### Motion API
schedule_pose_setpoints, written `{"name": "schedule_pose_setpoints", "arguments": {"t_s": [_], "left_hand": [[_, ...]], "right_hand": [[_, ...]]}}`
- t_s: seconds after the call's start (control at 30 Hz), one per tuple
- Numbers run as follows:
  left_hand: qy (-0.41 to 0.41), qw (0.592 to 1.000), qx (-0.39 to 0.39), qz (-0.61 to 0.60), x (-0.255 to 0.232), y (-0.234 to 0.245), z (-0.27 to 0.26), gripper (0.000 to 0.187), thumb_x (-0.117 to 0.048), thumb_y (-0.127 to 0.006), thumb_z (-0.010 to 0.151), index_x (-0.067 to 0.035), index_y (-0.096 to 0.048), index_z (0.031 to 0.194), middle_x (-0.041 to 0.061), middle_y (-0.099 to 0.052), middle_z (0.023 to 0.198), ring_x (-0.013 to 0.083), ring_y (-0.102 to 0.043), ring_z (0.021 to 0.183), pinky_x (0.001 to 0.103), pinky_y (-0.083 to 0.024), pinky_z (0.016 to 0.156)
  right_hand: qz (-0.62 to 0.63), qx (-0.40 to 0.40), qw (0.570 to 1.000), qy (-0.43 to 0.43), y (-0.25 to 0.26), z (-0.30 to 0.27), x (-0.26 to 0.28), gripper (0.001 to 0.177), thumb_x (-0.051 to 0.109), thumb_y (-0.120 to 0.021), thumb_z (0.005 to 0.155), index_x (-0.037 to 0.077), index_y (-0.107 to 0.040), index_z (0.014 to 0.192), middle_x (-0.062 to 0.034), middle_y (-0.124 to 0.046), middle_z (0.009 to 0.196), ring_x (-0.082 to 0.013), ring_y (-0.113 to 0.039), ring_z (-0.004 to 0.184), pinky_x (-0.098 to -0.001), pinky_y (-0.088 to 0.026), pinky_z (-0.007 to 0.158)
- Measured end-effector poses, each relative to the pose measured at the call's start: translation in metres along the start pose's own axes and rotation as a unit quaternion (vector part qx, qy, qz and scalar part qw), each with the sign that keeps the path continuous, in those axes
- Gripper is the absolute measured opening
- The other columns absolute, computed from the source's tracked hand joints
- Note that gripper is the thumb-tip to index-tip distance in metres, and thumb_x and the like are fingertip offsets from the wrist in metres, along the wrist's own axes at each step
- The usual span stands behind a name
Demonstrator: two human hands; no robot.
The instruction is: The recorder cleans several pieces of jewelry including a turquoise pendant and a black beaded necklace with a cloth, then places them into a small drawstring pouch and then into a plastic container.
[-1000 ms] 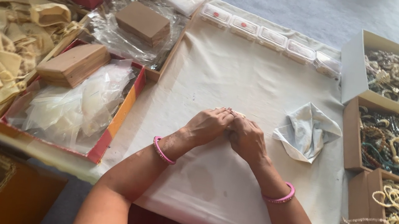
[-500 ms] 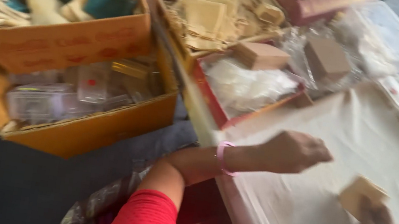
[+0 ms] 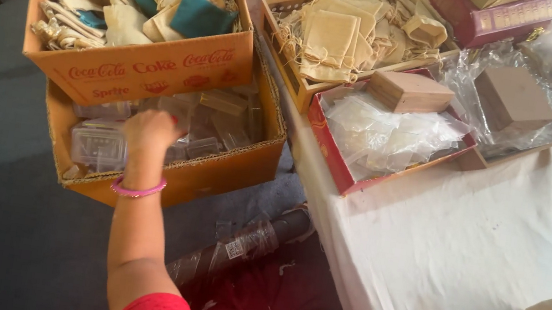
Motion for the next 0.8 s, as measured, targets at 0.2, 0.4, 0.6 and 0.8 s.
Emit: {"name": "schedule_pose_setpoints", "arguments": {"t_s": [0.2, 0.4, 0.6, 0.8], "left_hand": [[0.005, 0.999, 0.02, 0.031, -0.001, -0.055, 0.01, 0.118, -0.078, -0.076, 0.073, -0.013, -0.037, 0.163, 0.029, -0.061, 0.132, 0.0434, -0.064, 0.116, 0.057, -0.048, 0.101], [0.001, 0.996, -0.088, 0.005, 0.001, -0.066, 0.018, 0.047, -0.013, -0.078, 0.085, -0.008, -0.068, 0.131, 0.026, -0.059, 0.128, 0.0435, -0.068, 0.111, 0.049, -0.062, 0.088], [0.042, 0.997, -0.011, -0.062, -0.022, 0.008, -0.022, 0.078, -0.05, -0.09, 0.073, -0.01, -0.062, 0.133, 0.026, -0.051, 0.132, 0.0463, -0.06, 0.118, 0.049, -0.058, 0.091], [-0.006, 1.0, -0.019, -0.009, -0.02, -0.054, 0.031, 0.072, -0.056, -0.073, 0.084, -0.015, -0.055, 0.14, 0.026, -0.034, 0.156, 0.0495, -0.042, 0.137, 0.059, -0.045, 0.102]], "right_hand": [[-0.018, -0.003, 1.0, 0.014, 0.032, 0.013, -0.027, 0.029, 0.008, -0.053, 0.121, -0.003, -0.049, 0.148, -0.0123, -0.06, 0.137, -0.0246, -0.061, 0.133, -0.0384, -0.049, 0.117], [0.029, -0.006, 0.999, 0.026, -0.01, -0.017, 0.028, 0.021, 0.004, -0.059, 0.118, 0.001, -0.048, 0.136, -0.013, -0.065, 0.135, -0.0232, -0.065, 0.132, -0.0387, -0.054, 0.115], [0.077, 0.009, 0.996, 0.043, -0.021, -0.022, 0.044, 0.02, 0.001, -0.063, 0.116, -0.005, -0.051, 0.131, -0.0153, -0.068, 0.13, -0.0216, -0.069, 0.122, -0.037, -0.057, 0.113], [0.061, 0.022, 0.995, 0.072, -0.023, -0.025, 0.054, 0.02, -0.001, -0.067, 0.116, -0.01, -0.056, 0.131, -0.0146, -0.068, 0.124, -0.0165, -0.067, 0.114, -0.0285, -0.053, 0.11]]}}
Point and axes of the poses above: each hand's wrist, its own z-axis towards the middle knuckle, its own y-axis out of the back of the hand, x = y × z, the point moved 8 cm from there along z, towards the middle knuckle
